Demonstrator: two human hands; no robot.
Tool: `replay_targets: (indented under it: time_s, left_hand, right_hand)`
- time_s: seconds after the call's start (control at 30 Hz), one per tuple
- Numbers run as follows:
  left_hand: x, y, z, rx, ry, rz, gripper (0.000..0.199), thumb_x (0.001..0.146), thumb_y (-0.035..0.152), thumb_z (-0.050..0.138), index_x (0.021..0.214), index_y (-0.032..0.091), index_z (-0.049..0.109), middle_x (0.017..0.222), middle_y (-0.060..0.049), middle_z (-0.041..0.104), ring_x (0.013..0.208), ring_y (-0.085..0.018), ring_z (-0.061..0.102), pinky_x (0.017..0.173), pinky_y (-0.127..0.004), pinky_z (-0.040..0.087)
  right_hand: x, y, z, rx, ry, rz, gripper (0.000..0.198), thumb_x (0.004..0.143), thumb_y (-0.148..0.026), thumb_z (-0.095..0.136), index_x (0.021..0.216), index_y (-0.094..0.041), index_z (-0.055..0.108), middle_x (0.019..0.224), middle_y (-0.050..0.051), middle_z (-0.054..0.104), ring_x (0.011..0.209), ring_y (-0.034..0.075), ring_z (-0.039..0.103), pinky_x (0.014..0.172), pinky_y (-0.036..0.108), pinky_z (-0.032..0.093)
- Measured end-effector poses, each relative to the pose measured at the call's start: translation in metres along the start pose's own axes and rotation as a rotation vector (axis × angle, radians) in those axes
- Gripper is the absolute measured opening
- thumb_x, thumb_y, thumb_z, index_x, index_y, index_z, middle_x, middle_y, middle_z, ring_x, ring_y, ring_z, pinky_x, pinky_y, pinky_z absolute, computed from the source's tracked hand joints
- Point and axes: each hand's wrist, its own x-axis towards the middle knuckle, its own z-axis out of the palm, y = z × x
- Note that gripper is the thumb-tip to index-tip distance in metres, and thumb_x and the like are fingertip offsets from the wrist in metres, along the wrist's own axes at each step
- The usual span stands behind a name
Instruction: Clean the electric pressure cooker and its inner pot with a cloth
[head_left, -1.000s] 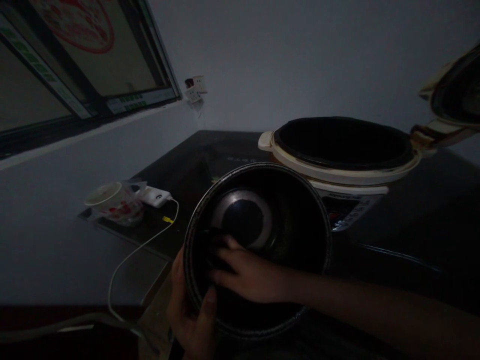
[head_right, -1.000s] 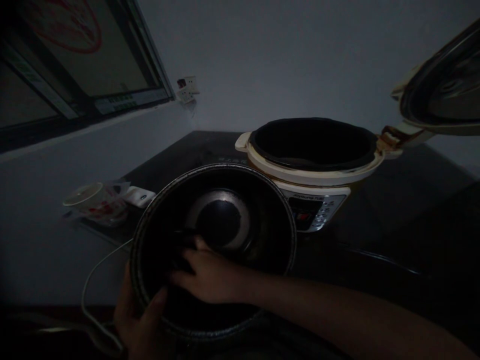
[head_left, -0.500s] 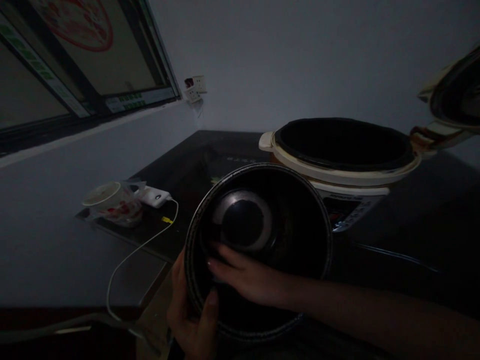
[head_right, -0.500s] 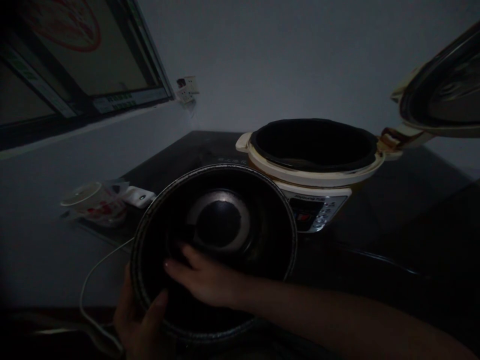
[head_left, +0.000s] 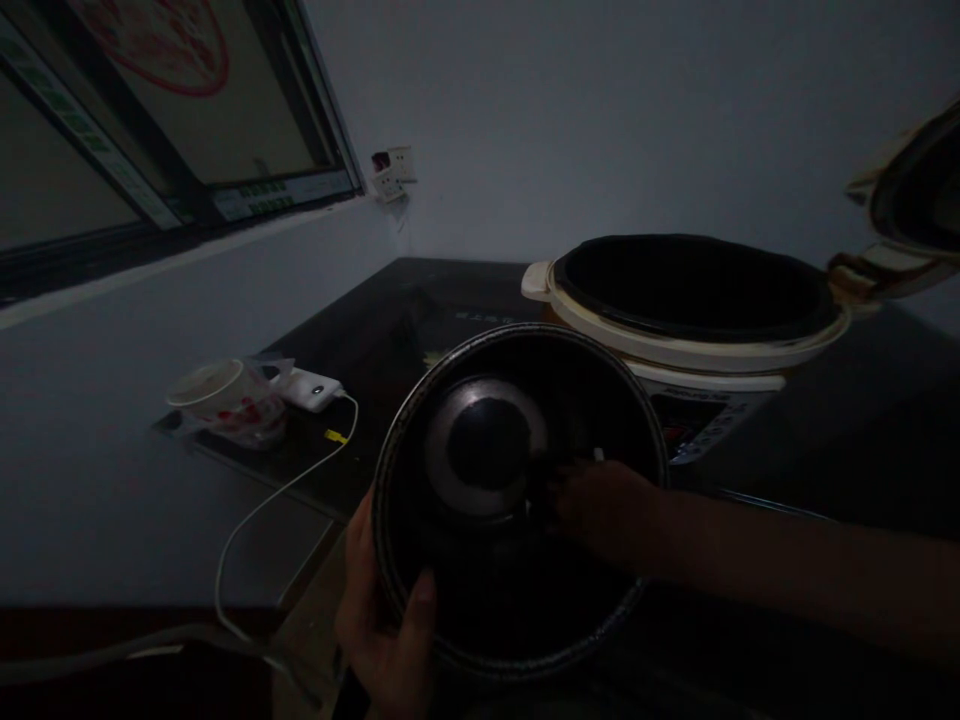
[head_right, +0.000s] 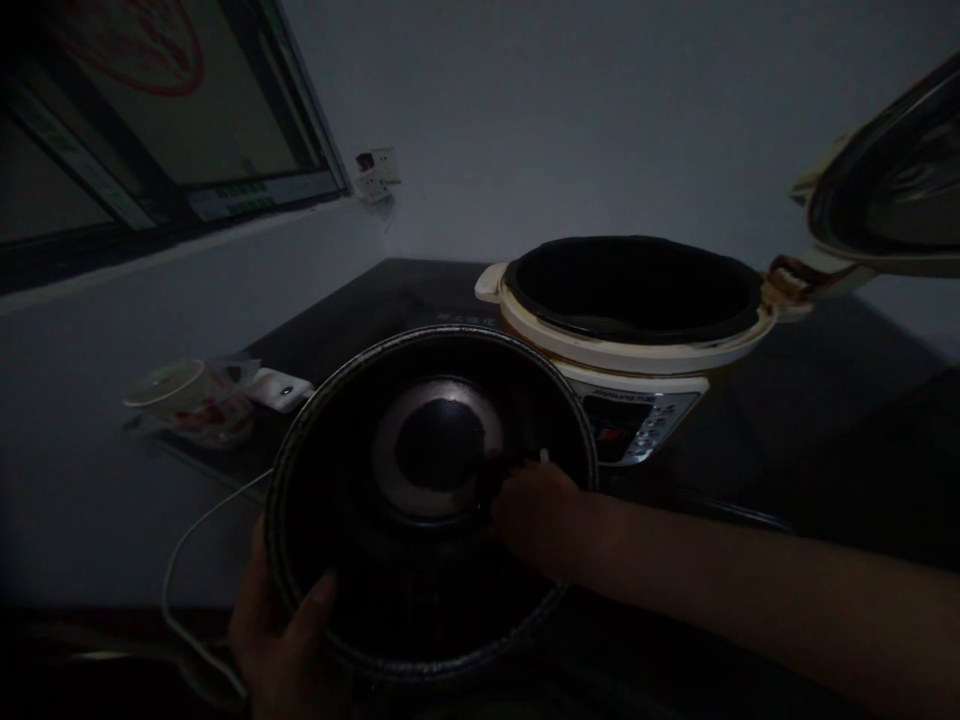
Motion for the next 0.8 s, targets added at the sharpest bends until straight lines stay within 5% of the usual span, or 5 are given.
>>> replay_targets:
  time_s: [0.2, 0.43, 0.53, 0.67, 0.8]
  left_hand:
    - [0.0, 0.0, -0.005, 0.02, -0.011, 0.012, 0.045, 0.079, 0.037, 0.071, 0.122, 0.025, 0.067, 0.133, -0.007, 0.063, 0.125, -0.031, 0.056, 0.108, -0.045, 0.043]
    - [0.003, 0.003, -0.006, 0.016, -0.054, 0.007, 0.045, 0.079, 0.037, 0.071, 0.122, 0.024, 0.067, 0.13, -0.006, 0.064, 0.123, -0.031, 0.058, 0.106, -0.042, 0.045]
    - [0.004, 0.003, -0.006, 0.01, -0.036, -0.006, 0.044, 0.078, 0.038, 0.071, 0.12, 0.023, 0.068, 0.129, -0.007, 0.065, 0.122, -0.031, 0.058, 0.106, -0.042, 0.045]
    - [0.004, 0.004, -0.005, -0.012, -0.011, -0.053, 0.045, 0.077, 0.037, 0.073, 0.119, 0.024, 0.068, 0.13, -0.007, 0.065, 0.125, -0.031, 0.057, 0.108, -0.044, 0.043]
    - [0.002, 0.004, -0.002, -0.024, -0.006, -0.063, 0.043, 0.079, 0.038, 0.072, 0.119, 0.024, 0.068, 0.13, -0.007, 0.064, 0.125, -0.031, 0.057, 0.108, -0.044, 0.042]
  right_hand:
    - [0.01, 0.012, -0.035, -0.268, 0.128, 0.093, 0.028, 0.083, -0.002, 0.055, 0.102, 0.0, 0.074, 0.119, 0.027, 0.066, 0.13, 0.038, 0.051, 0.114, 0.051, 0.035]
    - [0.03, 0.023, -0.047, -0.345, 0.451, -0.093, 0.045, 0.089, 0.001, 0.037, 0.128, 0.006, 0.058, 0.14, 0.024, 0.053, 0.143, 0.028, 0.036, 0.12, 0.046, 0.026]
    - [0.03, 0.027, -0.047, -0.365, 0.445, -0.123, 0.048, 0.088, 0.001, 0.034, 0.132, 0.005, 0.054, 0.145, 0.022, 0.048, 0.146, 0.027, 0.031, 0.12, 0.047, 0.025]
    - [0.02, 0.031, -0.037, -0.344, 0.395, -0.025, 0.048, 0.084, 0.003, 0.04, 0.129, 0.006, 0.058, 0.139, 0.025, 0.053, 0.14, 0.031, 0.041, 0.117, 0.049, 0.032]
    - [0.007, 0.022, -0.018, -0.337, 0.174, 0.03, 0.038, 0.085, -0.003, 0.051, 0.118, 0.003, 0.067, 0.132, 0.027, 0.057, 0.133, 0.035, 0.048, 0.117, 0.051, 0.03]
